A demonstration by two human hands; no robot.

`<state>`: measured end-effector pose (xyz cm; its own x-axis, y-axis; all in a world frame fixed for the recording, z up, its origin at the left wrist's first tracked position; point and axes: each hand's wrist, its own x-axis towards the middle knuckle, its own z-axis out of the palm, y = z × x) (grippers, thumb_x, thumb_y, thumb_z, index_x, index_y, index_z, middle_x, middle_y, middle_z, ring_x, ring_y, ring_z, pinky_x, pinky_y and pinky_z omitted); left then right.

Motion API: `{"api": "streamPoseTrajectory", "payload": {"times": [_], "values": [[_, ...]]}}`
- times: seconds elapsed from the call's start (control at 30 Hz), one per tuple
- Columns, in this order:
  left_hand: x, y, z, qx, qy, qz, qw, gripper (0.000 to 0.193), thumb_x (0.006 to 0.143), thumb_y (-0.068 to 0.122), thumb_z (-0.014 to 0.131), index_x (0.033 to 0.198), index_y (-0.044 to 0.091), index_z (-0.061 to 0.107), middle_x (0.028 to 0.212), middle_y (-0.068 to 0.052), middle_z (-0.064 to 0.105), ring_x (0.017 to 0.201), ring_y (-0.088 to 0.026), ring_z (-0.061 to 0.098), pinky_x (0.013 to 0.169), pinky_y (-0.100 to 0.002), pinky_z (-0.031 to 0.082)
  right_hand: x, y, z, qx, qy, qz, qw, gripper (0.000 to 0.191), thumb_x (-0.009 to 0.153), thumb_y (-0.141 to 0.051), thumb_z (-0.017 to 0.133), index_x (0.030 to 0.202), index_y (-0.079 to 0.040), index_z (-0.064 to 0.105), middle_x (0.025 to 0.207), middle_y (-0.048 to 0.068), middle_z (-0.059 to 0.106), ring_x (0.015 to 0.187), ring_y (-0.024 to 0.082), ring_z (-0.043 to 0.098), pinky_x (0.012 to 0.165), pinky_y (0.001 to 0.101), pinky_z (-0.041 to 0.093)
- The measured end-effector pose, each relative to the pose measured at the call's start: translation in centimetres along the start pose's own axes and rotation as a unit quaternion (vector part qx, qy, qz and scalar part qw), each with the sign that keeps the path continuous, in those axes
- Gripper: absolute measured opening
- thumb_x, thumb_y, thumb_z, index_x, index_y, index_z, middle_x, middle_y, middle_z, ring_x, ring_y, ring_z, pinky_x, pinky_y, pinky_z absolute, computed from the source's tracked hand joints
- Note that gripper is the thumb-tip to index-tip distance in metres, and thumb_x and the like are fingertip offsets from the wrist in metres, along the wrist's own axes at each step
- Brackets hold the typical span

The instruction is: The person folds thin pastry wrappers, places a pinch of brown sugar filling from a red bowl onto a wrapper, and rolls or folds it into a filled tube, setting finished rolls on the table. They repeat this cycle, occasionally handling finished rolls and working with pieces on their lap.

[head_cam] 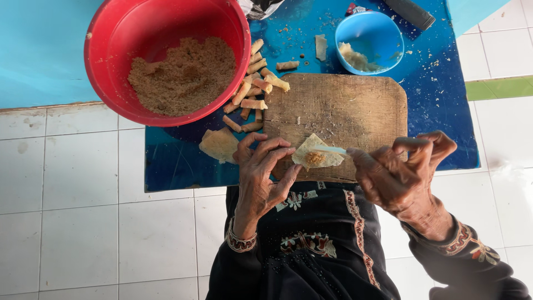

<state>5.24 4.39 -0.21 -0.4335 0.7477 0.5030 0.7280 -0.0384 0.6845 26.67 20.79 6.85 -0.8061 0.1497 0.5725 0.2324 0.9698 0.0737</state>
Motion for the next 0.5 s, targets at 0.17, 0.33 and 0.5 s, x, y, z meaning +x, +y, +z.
{"api": "streamPoseTrajectory", "payload": {"times": [0.17, 0.33, 0.5], "values": [[0.1, 0.2, -0.2, -0.006, 0.011, 0.002, 1.000, 0.036, 0.077, 0.021, 0.089, 0.108, 0.009, 0.074, 0.121, 0.001, 0.068, 0.132, -0.029, 0.045, 0.112, -0.047, 0.035, 4.3, 0.8, 0.9, 0.094, 0.034, 0.074, 0.992, 0.020, 0.095, -0.022, 0.072, 0.112, -0.014, 0.080, 0.079, -0.002, 0.055, 0.100, 0.024, 0.041, 0.092, 0.0476, 0.028], [0.5, 0.6, -0.7, -0.015, 0.019, -0.010, 1.000, 0.039, 0.073, 0.020, 0.092, 0.106, 0.011, 0.073, 0.119, 0.000, 0.067, 0.128, -0.028, 0.049, 0.109, -0.045, 0.041, 13.4, -0.5, 2.7, 0.085, 0.066, -0.028, 0.994, 0.047, 0.086, -0.037, 0.078, 0.124, -0.009, 0.077, 0.086, 0.005, 0.061, 0.103, 0.029, 0.045, 0.088, 0.0484, 0.030], [0.7, 0.9, -1.2, -0.026, 0.015, -0.011, 0.999, 0.037, 0.075, 0.020, 0.092, 0.107, 0.014, 0.075, 0.117, 0.002, 0.068, 0.126, -0.026, 0.052, 0.107, -0.041, 0.045, 18.6, -2.2, 4.4, 0.084, 0.063, -0.146, 0.984, 0.038, 0.100, -0.029, 0.076, 0.136, -0.019, 0.071, 0.108, -0.002, 0.066, 0.123, 0.029, 0.044, 0.095, 0.0511, 0.026]]}}
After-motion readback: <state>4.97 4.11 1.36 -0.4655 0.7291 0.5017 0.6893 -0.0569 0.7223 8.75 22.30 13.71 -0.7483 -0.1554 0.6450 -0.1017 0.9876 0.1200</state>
